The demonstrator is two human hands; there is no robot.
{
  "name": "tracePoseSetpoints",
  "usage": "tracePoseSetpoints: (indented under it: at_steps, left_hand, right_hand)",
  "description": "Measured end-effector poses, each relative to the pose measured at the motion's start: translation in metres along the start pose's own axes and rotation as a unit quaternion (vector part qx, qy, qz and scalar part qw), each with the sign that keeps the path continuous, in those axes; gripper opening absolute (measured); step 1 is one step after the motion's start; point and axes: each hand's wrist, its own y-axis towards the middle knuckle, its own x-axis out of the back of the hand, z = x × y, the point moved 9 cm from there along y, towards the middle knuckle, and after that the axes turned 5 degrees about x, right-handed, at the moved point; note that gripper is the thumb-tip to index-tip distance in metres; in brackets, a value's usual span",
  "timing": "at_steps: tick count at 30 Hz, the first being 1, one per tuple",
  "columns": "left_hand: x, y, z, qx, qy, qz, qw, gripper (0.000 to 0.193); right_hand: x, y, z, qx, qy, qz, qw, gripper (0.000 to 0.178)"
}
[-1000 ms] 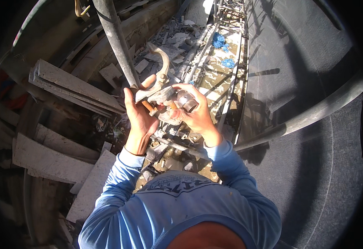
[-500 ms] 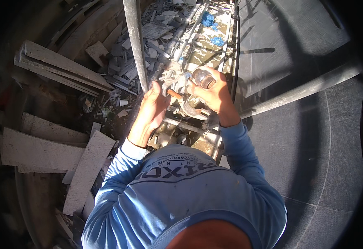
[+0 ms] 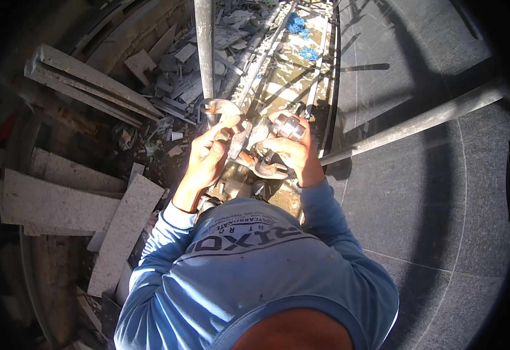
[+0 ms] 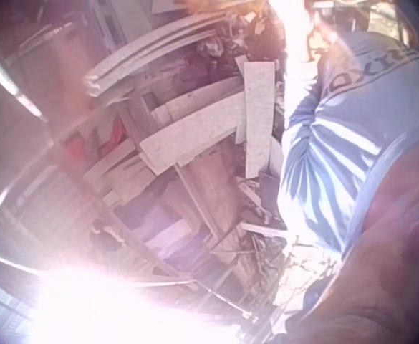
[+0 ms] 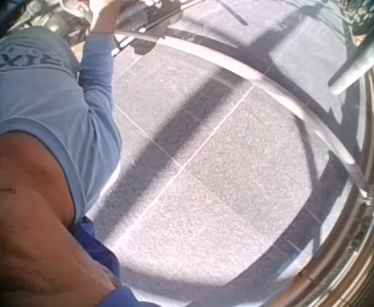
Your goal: The person uses a wrench to tighten nuts on metal scaffolding poles. They repeatedly position the wrench, turn the nuts, and reposition the tool to secure the joints.
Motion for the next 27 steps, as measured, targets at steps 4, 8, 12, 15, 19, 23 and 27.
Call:
tracePoseSetpoints:
  at_steps: [4, 8, 12, 15, 19, 23, 27]
  left_hand:
    - [0.008, -0.005, 0.001, -0.007, -0.053, -0.026, 0.998, 0.05]
    - [0.016, -0.004, -0.014, -0.043, -0.039, -0.094, 0.994, 0.036]
    - [0.046, -0.002, -0.03, -0.047, -0.056, -0.254, 0.965, 0.027]
    - [0.056, 0.004, -0.024, 0.03, -0.017, -0.282, 0.959, 0.028]
    - [0.057, 0.013, -0.015, 0.104, -0.054, -0.32, 0.94, 0.029]
    - [0.087, 0.006, 0.0, 0.063, 0.142, -0.315, 0.936, 0.03]
    - [0.0, -0.001, -0.064, -0.211, 0.527, -0.179, 0.804, 0.051]
  right_hand:
    - [-0.001, 0.004, -0.001, 0.043, -0.01, 0.016, 0.999, 0.041]
    - [-0.012, 0.009, 0.011, 0.053, -0.03, 0.036, 0.997, 0.039]
    - [-0.016, 0.009, 0.016, 0.057, -0.012, 0.01, 0.998, 0.035]
    - [-0.02, 0.015, 0.015, 0.068, -0.009, 0.01, 0.998, 0.031]
    - [-0.03, 0.023, 0.02, 0.064, -0.043, 0.025, 0.997, 0.026]
    - [-0.033, 0.031, 0.027, 0.068, -0.145, 0.03, 0.987, 0.03]
    - [-0.022, 0.042, 0.035, 0.029, -0.188, 0.033, 0.981, 0.024]
